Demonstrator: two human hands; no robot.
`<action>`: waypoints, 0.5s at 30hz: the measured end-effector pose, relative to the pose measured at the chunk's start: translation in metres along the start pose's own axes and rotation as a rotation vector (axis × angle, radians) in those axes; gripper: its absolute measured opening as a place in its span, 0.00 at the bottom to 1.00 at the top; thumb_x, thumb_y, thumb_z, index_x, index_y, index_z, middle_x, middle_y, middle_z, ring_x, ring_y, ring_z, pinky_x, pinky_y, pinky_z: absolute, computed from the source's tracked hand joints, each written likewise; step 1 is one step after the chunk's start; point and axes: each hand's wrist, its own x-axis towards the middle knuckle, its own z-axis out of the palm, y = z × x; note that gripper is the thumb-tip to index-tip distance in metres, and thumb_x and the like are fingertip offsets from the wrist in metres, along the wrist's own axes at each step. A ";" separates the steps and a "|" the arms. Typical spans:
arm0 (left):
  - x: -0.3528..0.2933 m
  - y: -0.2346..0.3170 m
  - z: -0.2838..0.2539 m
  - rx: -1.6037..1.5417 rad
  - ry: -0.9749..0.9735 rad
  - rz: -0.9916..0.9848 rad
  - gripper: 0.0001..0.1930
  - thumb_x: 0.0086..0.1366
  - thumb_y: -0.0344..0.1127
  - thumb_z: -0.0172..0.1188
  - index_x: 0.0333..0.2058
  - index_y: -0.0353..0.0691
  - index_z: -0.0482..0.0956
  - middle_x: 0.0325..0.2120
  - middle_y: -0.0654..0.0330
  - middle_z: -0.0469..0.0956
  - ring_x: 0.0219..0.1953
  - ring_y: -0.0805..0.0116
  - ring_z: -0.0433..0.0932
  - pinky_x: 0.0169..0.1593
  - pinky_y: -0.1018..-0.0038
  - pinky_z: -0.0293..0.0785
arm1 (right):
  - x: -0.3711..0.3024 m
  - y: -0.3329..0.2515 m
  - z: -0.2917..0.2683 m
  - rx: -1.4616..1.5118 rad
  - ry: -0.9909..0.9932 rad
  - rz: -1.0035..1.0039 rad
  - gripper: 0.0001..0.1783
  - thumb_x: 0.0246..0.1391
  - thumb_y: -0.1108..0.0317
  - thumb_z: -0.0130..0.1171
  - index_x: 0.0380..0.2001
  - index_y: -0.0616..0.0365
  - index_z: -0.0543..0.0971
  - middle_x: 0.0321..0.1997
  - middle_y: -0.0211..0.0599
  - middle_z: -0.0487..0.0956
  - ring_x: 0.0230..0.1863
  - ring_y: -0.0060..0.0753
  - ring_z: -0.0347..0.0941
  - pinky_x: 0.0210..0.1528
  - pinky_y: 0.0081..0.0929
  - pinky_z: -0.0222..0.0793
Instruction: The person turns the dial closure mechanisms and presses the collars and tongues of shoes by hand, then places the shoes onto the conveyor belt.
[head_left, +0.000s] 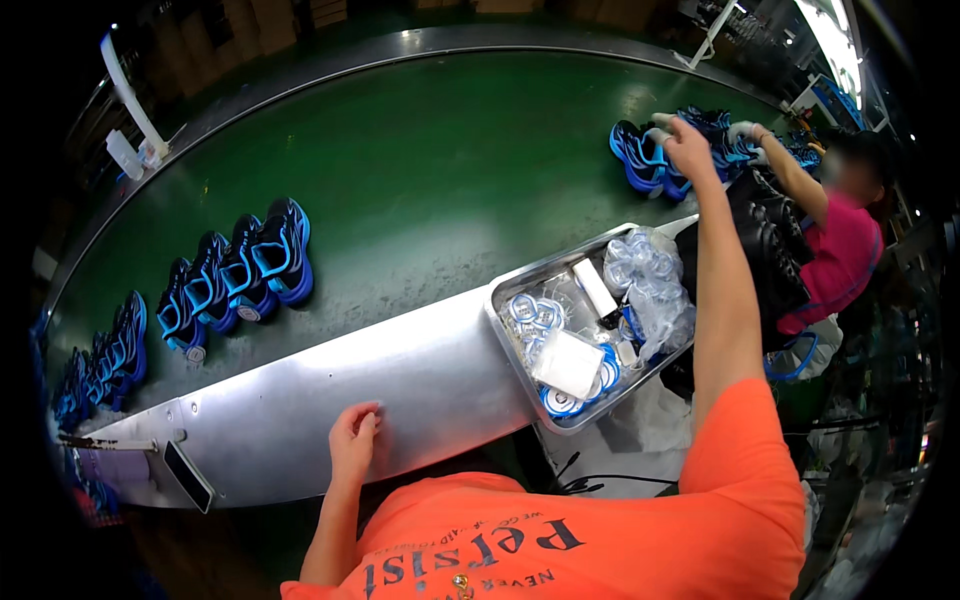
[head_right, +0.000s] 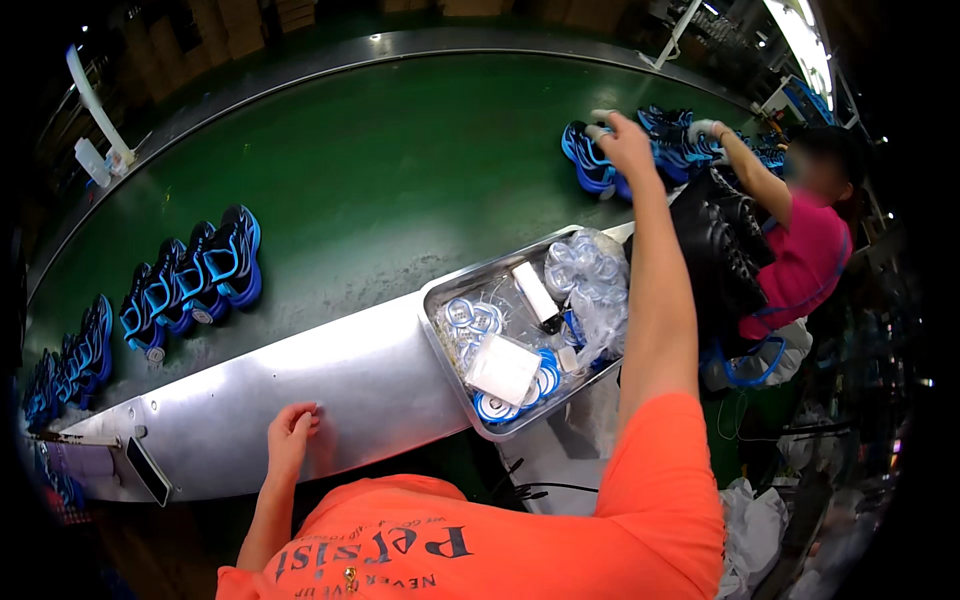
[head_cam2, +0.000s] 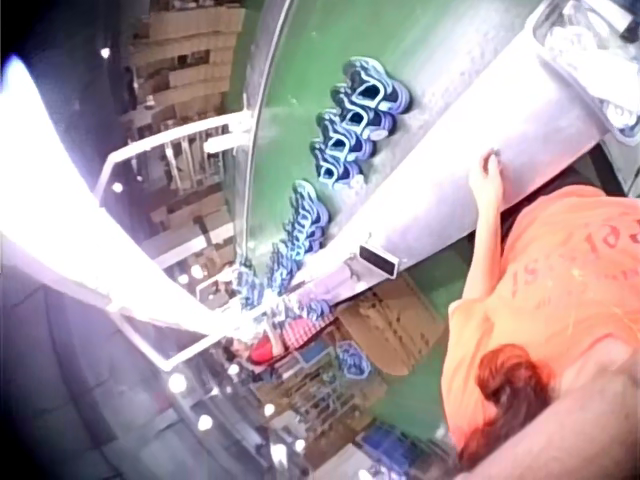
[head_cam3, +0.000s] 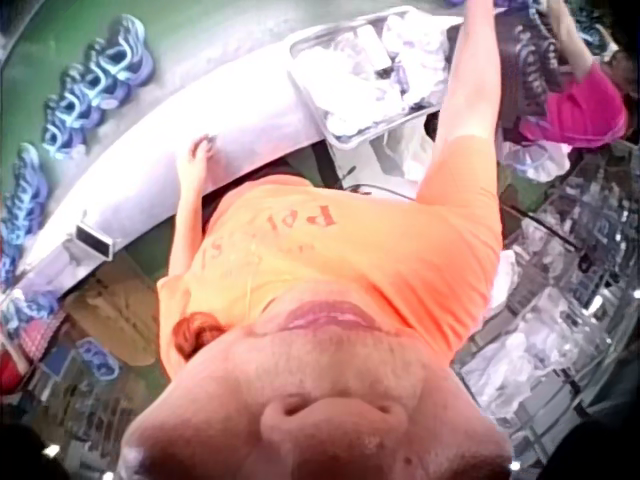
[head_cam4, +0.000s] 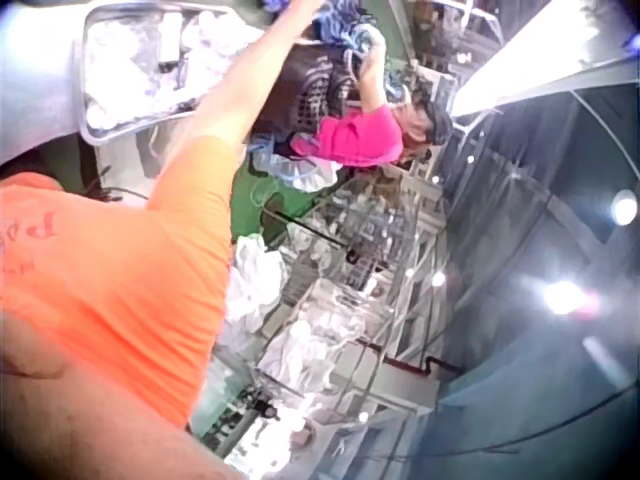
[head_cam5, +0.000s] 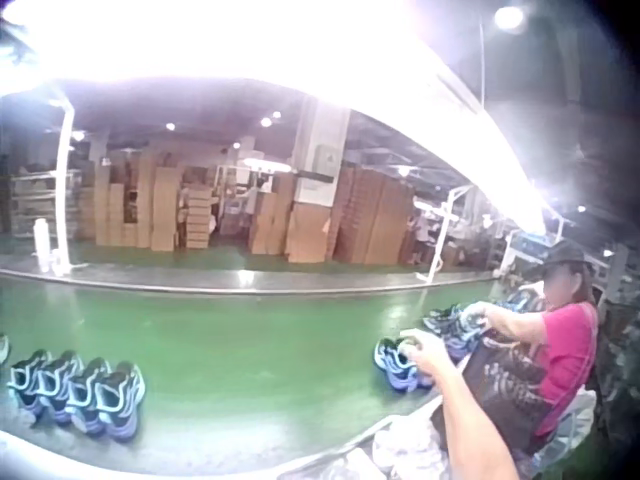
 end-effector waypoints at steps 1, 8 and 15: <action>0.002 0.004 0.003 0.008 -0.025 -0.002 0.11 0.68 0.28 0.54 0.46 0.33 0.79 0.39 0.58 0.81 0.41 0.70 0.80 0.45 0.75 0.77 | -0.010 0.000 0.018 0.201 -0.039 -0.058 0.22 0.57 0.62 0.63 0.54 0.55 0.78 0.45 0.40 0.82 0.44 0.29 0.77 0.48 0.24 0.70; -0.001 0.033 0.019 0.252 -0.049 0.228 0.15 0.63 0.34 0.62 0.47 0.36 0.79 0.43 0.52 0.81 0.42 0.62 0.81 0.47 0.70 0.77 | -0.135 -0.146 0.085 0.721 -0.756 -0.137 0.21 0.62 0.69 0.58 0.58 0.58 0.75 0.52 0.30 0.79 0.53 0.25 0.74 0.54 0.26 0.70; -0.024 0.066 0.028 0.357 -0.291 0.351 0.28 0.61 0.32 0.61 0.60 0.39 0.67 0.45 0.48 0.77 0.44 0.57 0.79 0.44 0.65 0.75 | -0.275 -0.264 0.114 0.517 -1.214 -0.602 0.24 0.55 0.73 0.54 0.57 0.48 0.75 0.31 0.37 0.82 0.33 0.27 0.78 0.39 0.28 0.73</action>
